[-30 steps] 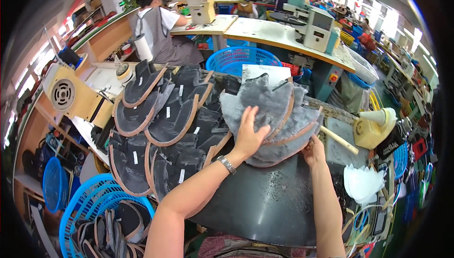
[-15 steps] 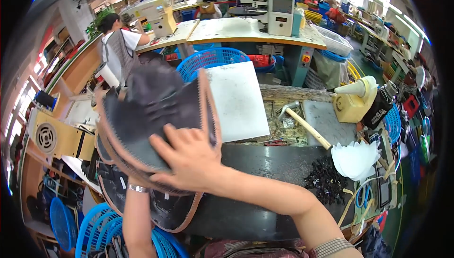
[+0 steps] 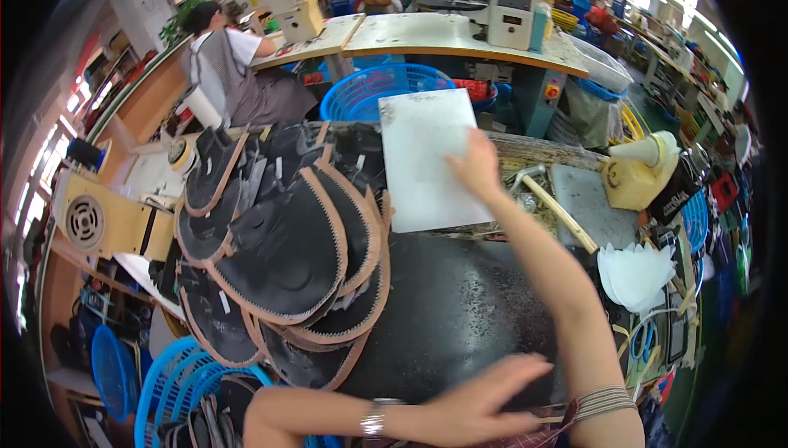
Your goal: Manually assembling shoe upper components by applying lining and templates.
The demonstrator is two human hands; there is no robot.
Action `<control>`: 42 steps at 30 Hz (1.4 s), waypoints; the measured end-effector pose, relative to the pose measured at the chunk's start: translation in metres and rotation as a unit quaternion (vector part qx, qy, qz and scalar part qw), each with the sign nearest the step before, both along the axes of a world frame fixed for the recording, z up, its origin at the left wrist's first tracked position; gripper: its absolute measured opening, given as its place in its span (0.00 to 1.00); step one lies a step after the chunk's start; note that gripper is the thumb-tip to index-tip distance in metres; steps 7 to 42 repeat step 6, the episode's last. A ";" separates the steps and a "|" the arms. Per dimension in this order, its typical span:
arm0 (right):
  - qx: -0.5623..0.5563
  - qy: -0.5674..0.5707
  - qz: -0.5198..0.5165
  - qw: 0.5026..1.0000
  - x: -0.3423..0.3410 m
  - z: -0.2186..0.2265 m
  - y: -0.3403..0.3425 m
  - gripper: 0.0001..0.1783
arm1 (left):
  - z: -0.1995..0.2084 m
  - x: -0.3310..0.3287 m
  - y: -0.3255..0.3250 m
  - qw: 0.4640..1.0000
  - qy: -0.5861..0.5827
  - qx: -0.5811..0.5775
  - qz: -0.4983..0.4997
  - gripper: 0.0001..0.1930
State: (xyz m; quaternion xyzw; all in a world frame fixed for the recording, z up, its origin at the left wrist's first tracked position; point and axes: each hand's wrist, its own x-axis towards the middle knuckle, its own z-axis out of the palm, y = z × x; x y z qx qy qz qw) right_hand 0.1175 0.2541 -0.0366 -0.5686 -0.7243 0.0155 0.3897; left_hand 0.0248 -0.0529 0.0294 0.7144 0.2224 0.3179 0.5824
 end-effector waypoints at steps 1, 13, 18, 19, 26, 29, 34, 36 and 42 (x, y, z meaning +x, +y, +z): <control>-0.090 0.038 0.001 0.995 0.031 -0.018 0.030 0.43 | 0.027 0.027 0.001 0.997 -0.011 0.021 -0.075 0.31; -0.486 0.366 0.174 0.775 0.067 -0.048 0.052 0.55 | 0.022 0.062 0.050 0.806 0.218 -0.314 -0.453 0.40; -0.486 0.366 0.174 0.775 0.067 -0.048 0.052 0.55 | 0.022 0.062 0.050 0.806 0.218 -0.314 -0.453 0.40; -0.486 0.366 0.174 0.775 0.067 -0.048 0.052 0.55 | 0.022 0.062 0.050 0.806 0.218 -0.314 -0.453 0.40; -0.486 0.366 0.174 0.775 0.067 -0.048 0.052 0.55 | 0.022 0.062 0.050 0.806 0.218 -0.314 -0.453 0.40; -0.486 0.366 0.174 0.775 0.067 -0.048 0.052 0.55 | 0.022 0.062 0.050 0.806 0.218 -0.314 -0.453 0.40; -0.486 0.366 0.174 0.775 0.067 -0.048 0.052 0.55 | 0.022 0.062 0.050 0.806 0.218 -0.314 -0.453 0.40; -0.486 0.366 0.174 0.775 0.067 -0.048 0.052 0.55 | 0.022 0.062 0.050 0.806 0.218 -0.314 -0.453 0.40; -0.486 0.366 0.174 0.775 0.067 -0.048 0.052 0.55 | 0.022 0.062 0.050 0.806 0.218 -0.314 -0.453 0.40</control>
